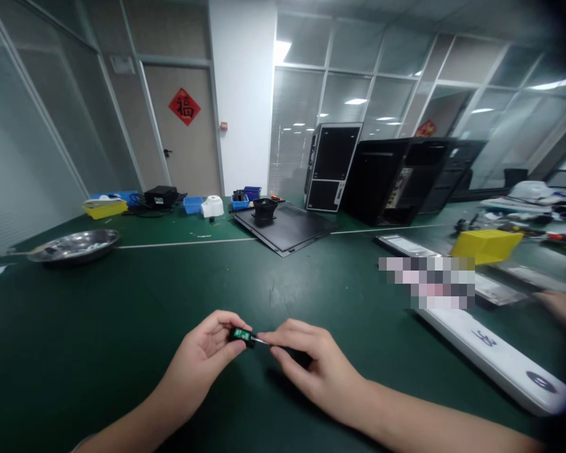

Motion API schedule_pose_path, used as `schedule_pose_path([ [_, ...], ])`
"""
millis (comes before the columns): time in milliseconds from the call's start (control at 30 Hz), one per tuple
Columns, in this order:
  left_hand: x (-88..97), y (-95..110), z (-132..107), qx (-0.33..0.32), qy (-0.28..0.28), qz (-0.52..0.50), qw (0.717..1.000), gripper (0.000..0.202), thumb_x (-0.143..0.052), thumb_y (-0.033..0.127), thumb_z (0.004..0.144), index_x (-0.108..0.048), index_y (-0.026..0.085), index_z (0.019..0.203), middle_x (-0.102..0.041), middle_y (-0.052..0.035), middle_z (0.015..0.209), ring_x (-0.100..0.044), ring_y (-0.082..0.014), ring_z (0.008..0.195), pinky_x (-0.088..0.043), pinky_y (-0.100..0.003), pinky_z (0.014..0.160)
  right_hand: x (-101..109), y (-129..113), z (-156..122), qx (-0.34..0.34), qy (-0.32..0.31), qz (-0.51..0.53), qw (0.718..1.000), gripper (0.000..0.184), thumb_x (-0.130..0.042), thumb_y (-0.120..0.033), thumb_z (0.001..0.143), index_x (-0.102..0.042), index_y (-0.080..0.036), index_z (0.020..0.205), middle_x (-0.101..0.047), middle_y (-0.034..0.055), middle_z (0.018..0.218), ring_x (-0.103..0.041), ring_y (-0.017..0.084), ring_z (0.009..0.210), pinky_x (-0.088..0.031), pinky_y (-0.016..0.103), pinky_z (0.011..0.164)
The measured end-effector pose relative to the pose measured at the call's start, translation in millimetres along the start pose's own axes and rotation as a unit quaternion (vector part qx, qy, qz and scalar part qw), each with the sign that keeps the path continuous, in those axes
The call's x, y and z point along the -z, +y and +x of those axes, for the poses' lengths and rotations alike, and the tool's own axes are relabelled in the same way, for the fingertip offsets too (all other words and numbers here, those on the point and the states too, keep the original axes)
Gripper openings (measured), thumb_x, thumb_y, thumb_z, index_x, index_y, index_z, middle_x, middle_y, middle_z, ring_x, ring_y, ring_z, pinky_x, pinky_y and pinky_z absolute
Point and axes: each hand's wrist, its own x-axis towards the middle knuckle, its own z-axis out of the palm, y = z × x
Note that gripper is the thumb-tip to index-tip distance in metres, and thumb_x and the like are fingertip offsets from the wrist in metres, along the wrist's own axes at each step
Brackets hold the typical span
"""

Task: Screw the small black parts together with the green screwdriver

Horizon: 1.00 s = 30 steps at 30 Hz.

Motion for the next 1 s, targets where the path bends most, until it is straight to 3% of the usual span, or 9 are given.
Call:
schedule_pose_path([
  [233,-1.6,-2.8,-2.3,-0.02,0.0,0.055,0.998,0.014,-0.071,0.023,0.079,-0.078,0.023,0.091,-0.074,-0.0043,0.094,-0.07,-0.0238,0.094,-0.056,-0.032,0.088,1.4,-1.4,-1.5,-0.007,-0.003,-0.001,1.0,0.03,-0.054,-0.017,0.092,-0.071,-0.024,0.116,-0.067,0.0057,0.089,-0.064,0.016,0.075,-0.054,0.029,0.071],
  [567,-2.6,3.0,-4.5,0.063,0.023,0.027,0.997,0.016,-0.076,0.028,0.073,-0.079,0.023,0.088,-0.08,-0.003,0.087,-0.074,-0.0249,0.086,-0.058,-0.036,0.087,-0.5,-2.3,-1.5,0.017,0.003,0.032,0.999,0.031,-0.056,-0.017,0.092,-0.069,-0.022,0.119,-0.069,0.0069,0.093,-0.065,0.016,0.079,-0.054,0.028,0.072],
  [767,3.2,-1.9,-2.1,0.059,0.033,0.044,0.997,0.017,-0.074,0.033,0.076,-0.076,0.023,0.091,-0.078,-0.0024,0.089,-0.072,-0.0222,0.084,-0.058,-0.031,0.082,-0.8,-2.4,0.3,0.031,0.024,0.036,0.999,0.03,-0.056,-0.015,0.093,-0.069,-0.021,0.119,-0.07,0.0072,0.094,-0.066,0.016,0.081,-0.054,0.029,0.074],
  [1000,3.9,-4.1,-4.6,-0.001,-0.068,0.156,0.985,0.019,-0.052,0.034,0.093,-0.066,0.025,0.103,-0.068,-0.0016,0.093,-0.064,-0.0192,0.082,-0.053,-0.027,0.075,3.6,-5.2,-1.1,0.115,0.088,0.055,0.988,0.038,-0.053,-0.009,0.093,-0.059,-0.023,0.129,-0.068,0.006,0.097,-0.064,0.016,0.088,-0.053,0.031,0.08],
])
